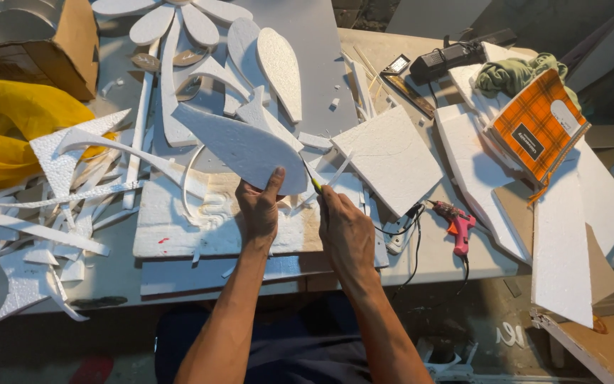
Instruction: The person is using a craft knife to carefully trim and refine the edges of white foam shapes on a workshop table.
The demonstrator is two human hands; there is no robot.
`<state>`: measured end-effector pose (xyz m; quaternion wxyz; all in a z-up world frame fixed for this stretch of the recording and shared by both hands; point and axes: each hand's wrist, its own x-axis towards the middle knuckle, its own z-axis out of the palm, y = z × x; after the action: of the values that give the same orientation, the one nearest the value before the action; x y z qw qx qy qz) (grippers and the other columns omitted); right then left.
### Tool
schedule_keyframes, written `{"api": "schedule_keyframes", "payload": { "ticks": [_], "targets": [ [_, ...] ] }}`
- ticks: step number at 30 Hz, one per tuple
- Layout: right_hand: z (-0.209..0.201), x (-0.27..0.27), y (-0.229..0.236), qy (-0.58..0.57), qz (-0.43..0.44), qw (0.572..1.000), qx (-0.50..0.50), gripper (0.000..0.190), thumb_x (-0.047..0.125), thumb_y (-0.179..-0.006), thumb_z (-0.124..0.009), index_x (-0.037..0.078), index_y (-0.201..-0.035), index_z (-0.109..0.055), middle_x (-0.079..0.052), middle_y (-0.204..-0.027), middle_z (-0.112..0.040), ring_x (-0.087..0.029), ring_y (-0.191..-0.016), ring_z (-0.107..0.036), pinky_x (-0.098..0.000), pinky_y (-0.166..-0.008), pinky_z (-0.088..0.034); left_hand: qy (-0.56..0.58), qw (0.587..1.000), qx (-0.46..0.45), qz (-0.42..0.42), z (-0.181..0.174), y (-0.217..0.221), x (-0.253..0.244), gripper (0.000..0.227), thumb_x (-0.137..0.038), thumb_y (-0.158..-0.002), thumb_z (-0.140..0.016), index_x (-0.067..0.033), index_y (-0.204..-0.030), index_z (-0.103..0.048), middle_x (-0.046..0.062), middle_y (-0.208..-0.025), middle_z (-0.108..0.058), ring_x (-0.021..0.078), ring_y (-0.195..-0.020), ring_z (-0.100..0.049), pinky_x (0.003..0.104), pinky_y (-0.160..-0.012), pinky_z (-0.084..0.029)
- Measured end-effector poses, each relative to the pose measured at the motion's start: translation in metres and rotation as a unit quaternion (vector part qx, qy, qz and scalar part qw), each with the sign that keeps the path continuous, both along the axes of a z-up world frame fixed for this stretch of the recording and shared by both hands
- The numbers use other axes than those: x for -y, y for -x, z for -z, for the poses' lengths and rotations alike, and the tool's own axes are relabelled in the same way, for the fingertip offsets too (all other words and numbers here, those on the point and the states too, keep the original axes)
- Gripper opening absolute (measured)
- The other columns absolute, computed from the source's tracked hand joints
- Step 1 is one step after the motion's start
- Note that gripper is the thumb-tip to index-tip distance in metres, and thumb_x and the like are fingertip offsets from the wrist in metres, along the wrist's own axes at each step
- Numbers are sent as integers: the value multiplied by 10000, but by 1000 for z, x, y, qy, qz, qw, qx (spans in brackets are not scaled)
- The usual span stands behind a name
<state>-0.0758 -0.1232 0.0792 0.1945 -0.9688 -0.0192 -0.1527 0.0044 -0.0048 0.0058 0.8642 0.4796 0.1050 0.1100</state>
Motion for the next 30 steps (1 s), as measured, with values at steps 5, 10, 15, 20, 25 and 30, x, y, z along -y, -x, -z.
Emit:
{"api": "schedule_keyframes", "payload": {
  "ticks": [5, 10, 15, 20, 25, 30],
  "targets": [
    [-4, 3, -2, -3, 11, 1000, -4, 194, 146, -1008, -516, 111, -1101, -684, -99, -718, -701, -270, -532, -702, -361, -437, -557, -18, 1000, 4, 4, -8, 5, 0, 352, -154, -824, -812, -48, -1116, -645, 130, -869, -714, 257, -843, -728, 495, -668, -654],
    [-1, 7, 1, 7, -4, 1000, -7, 195, 178, -1011, -513, 135, -1114, -673, -105, -733, -705, -300, -538, -705, -391, -412, -549, -10, 1000, -3, -3, -4, 2, 2, 341, -162, -825, -810, -60, -1105, -645, 117, -886, -718, 220, -837, -727, 458, -679, -657],
    [-4, 4, -1, 13, 9, 1000, -11, 186, 147, -1001, -526, 121, -1090, -688, -92, -700, -697, -276, -500, -693, -360, -411, -546, -20, 1000, 3, 10, -12, 6, 2, 324, -160, -829, -808, -53, -1088, -645, 116, -858, -715, 212, -805, -727, 442, -659, -660],
    [-3, 3, 5, 7, 6, 1000, -8, 183, 158, -1002, -516, 125, -1095, -670, -115, -698, -688, -329, -523, -696, -423, -404, -541, -15, 1000, 3, 0, -4, 1, 2, 323, -155, -827, -812, -45, -1079, -642, 100, -843, -710, 198, -781, -727, 410, -649, -663],
    [-2, 2, 10, 16, 15, 1000, -17, 179, 154, -1006, -509, 122, -1068, -673, -110, -705, -697, -333, -551, -708, -422, -418, -555, -41, 999, 6, 7, -5, 7, 2, 328, -180, -840, -802, -47, -1092, -641, 114, -865, -719, 174, -789, -717, 388, -656, -667],
    [6, -6, 6, 3, 18, 1000, 6, 186, 175, -1017, -494, 104, -1071, -658, -150, -701, -684, -385, -583, -703, -489, -448, -560, -39, 999, 19, 3, 3, 2, 3, 358, -211, -842, -810, -50, -1111, -636, 131, -887, -718, 209, -802, -730, 405, -666, -664]
  ]
}}
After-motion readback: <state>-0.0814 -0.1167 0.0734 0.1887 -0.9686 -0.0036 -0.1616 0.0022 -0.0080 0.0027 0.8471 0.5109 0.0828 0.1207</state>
